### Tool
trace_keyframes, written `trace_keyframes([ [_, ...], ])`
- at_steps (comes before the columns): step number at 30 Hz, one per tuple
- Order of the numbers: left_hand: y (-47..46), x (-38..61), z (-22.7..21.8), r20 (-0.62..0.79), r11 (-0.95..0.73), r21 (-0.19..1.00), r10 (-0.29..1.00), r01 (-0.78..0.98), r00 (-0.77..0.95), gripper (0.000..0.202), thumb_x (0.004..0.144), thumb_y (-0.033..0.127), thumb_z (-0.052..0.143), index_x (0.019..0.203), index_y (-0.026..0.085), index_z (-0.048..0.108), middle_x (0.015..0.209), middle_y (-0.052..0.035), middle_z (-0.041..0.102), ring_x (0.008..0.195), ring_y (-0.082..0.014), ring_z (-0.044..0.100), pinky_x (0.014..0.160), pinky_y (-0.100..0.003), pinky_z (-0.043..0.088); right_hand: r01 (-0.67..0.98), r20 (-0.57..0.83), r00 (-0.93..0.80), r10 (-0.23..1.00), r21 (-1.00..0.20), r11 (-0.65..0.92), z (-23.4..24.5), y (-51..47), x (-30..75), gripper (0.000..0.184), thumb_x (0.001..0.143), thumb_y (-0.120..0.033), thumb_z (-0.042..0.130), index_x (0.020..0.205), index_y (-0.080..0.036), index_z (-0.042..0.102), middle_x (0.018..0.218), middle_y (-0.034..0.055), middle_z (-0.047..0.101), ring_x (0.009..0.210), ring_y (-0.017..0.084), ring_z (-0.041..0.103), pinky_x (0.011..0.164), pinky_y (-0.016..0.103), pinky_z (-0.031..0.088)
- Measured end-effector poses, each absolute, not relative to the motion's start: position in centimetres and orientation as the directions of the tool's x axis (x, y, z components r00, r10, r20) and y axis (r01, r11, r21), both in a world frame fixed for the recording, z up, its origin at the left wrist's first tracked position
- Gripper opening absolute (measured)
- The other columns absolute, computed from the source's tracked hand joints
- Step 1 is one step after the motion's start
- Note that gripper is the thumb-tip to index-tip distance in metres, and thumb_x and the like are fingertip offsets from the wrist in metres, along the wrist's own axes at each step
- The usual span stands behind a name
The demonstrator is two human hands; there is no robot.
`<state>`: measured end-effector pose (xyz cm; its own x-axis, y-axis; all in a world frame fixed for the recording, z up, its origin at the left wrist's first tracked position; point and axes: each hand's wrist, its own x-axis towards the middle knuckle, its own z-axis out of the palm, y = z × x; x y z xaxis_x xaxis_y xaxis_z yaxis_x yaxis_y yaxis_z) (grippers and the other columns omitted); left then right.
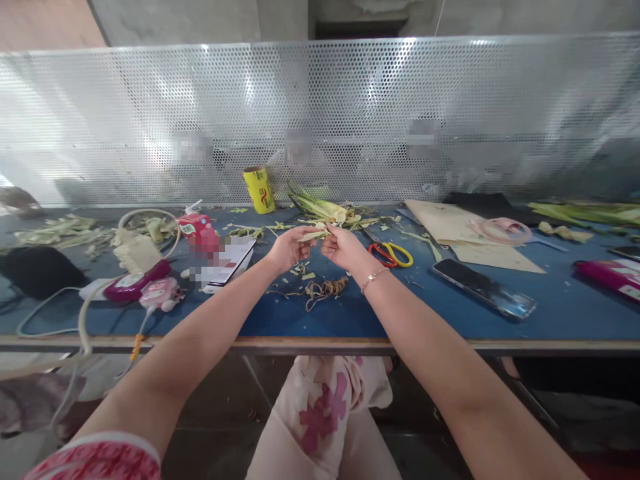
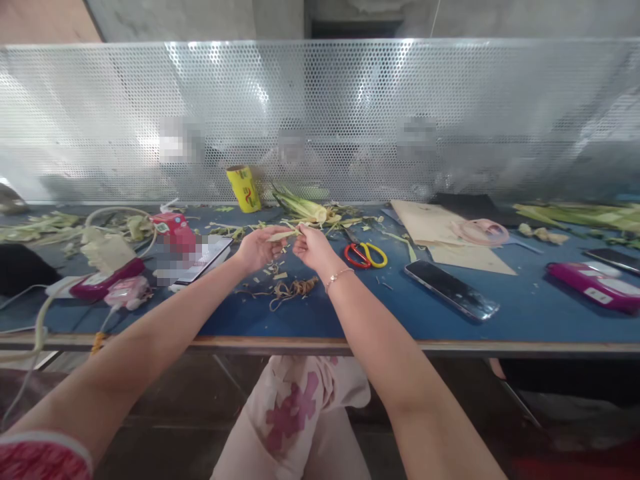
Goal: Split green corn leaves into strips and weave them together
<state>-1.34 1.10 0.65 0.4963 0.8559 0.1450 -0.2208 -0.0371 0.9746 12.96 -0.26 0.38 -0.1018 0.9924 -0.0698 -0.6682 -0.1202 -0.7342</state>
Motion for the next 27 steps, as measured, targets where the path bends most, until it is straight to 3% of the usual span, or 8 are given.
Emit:
trace_keyframes([
  [4,1.3,-1.3,-0.1,0.365,-0.452,0.889,0.797,0.076,0.481,0.04,0.064,0.018,0.061,0.104,0.015,0.064,0.069,0.0008,0.058,0.051,-0.0069,0.042,0.05,-0.022,0.034,-0.755,-0.124,-0.16,0.979,-0.623,-0.203,0.3,-0.1,13.1,0.032,0.094,-0.019,0.039,0.063,-0.02,0.031,0.043,-0.011,0.018,0.035,0.004,0.017,0.034,0.015,0.019],
  [8,1.7,-1.1,-0.6,0.511,-0.636,0.672,0.769,0.379,0.383,0.034,0.067,0.023,0.067,0.1,0.014,0.067,0.069,0.0003,0.056,0.059,-0.0096,0.046,0.057,-0.024,0.038,-0.765,-0.117,-0.182,0.976,-0.607,-0.216,0.2,0.0,13.2,0.033,0.094,-0.02,0.039,0.063,-0.02,0.03,0.044,-0.0105,0.018,0.035,0.004,0.017,0.034,0.015,0.021],
  [13,2.1,-1.3,-0.3,0.65,-0.662,0.54,0.72,0.52,0.243,0.016,0.066,0.023,0.071,0.081,0.016,0.068,0.08,-0.003,0.058,0.075,-0.0147,0.052,0.072,-0.028,0.042,-0.742,-0.105,-0.274,0.956,-0.609,-0.279,0.5,-0.5,12.9,0.033,0.094,-0.026,0.038,0.062,-0.02,0.03,0.045,-0.0097,0.018,0.036,0.005,0.017,0.034,0.015,0.022],
  [17,2.2,-1.5,0.1,0.675,-0.674,0.481,0.693,0.561,0.253,0.008,0.066,0.022,0.07,0.072,0.018,0.068,0.085,-0.005,0.064,0.086,-0.019,0.054,0.086,-0.032,0.038,-0.72,-0.051,-0.337,0.94,-0.63,-0.292,0.7,-0.9,12.9,0.033,0.092,-0.031,0.04,0.062,-0.02,0.034,0.046,-0.0086,0.021,0.038,0.005,0.02,0.036,0.015,0.024],
  [20,1.9,-1.7,0.0,0.632,-0.662,0.506,0.721,0.552,0.286,0.007,0.073,0.024,0.063,0.073,0.019,0.068,0.08,-0.0053,0.066,0.08,-0.0189,0.056,0.08,-0.03,0.039,-0.676,-0.01,-0.36,0.933,-0.686,-0.268,0.7,-0.9,13.1,0.029,0.089,-0.032,0.048,0.064,-0.019,0.039,0.046,-0.0091,0.021,0.039,0.005,0.02,0.036,0.015,0.024],
  [23,1.5,-1.8,0.1,0.63,-0.658,0.555,0.732,0.509,0.26,0.009,0.074,0.022,0.061,0.077,0.02,0.069,0.077,-0.0043,0.067,0.074,-0.0177,0.058,0.073,-0.027,0.04,-0.616,0.043,-0.363,0.931,-0.761,-0.205,0.4,-0.6,13.2,0.02,0.08,-0.023,0.06,0.068,-0.018,0.044,0.046,-0.0104,0.024,0.039,0.004,0.021,0.037,0.015,0.023],
  [27,1.0,-1.8,0.5,0.572,-0.608,0.626,0.784,0.489,0.243,0.012,0.076,0.022,0.058,0.071,0.019,0.068,0.071,-0.0032,0.068,0.07,-0.016,0.058,0.07,-0.026,0.04,-0.535,0.145,-0.306,0.941,-0.844,-0.045,-0.1,-0.2,13.3,0.019,0.065,-0.012,0.071,0.073,-0.016,0.054,0.054,-0.0083,0.045,0.044,0.002,0.035,0.043,0.016,0.029],
])
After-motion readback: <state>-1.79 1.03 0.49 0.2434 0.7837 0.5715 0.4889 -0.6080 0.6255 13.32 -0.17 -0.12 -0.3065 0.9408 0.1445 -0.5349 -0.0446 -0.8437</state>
